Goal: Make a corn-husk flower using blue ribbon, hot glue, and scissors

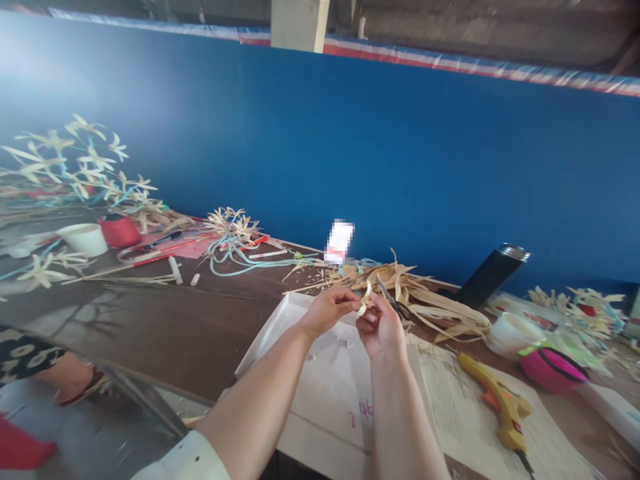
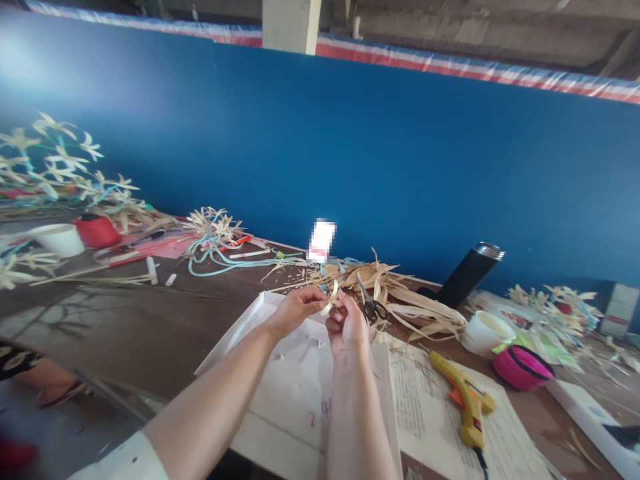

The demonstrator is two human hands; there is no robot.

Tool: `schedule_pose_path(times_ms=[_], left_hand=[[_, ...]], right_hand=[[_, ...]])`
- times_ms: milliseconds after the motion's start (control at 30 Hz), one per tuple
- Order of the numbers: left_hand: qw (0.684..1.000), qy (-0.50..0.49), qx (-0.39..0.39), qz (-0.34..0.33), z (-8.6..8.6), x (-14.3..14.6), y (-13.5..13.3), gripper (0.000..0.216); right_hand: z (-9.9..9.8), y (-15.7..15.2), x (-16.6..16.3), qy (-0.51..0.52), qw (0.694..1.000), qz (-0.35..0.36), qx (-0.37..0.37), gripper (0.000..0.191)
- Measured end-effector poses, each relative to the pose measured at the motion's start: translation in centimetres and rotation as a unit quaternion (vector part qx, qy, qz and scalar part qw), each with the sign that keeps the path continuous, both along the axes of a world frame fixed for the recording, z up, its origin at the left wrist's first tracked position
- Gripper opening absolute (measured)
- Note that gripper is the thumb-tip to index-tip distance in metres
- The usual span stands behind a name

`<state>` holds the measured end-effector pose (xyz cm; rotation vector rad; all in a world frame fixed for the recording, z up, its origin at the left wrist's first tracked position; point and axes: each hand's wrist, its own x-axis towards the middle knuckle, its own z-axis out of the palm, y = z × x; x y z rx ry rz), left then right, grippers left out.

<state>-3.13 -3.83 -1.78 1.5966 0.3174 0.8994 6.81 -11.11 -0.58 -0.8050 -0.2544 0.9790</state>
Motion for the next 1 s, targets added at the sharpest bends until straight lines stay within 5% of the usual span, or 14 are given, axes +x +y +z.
schedule_pose_path(times_ms=[233,700,1000], left_hand=[[1.000,-0.007,-0.015,-0.005,0.24,0.04,-0.11,0.018],[0.993,-0.073,-0.052,0.081,0.22,0.29,-0.01,0.024],[0.980,-0.107,0.049,0.159,-0.40,0.35,0.73,0.014]], right_hand=[[-0.23,0.11,0.08,-0.002,1.000,0.010,0.004,0.023],[-0.13,0.13,0.01,-0.070,0.991,-0.107,-0.042,0.026],[-0.48,0.60,-0.55,-0.071,0.993,-0.079,-0.043,0.026]])
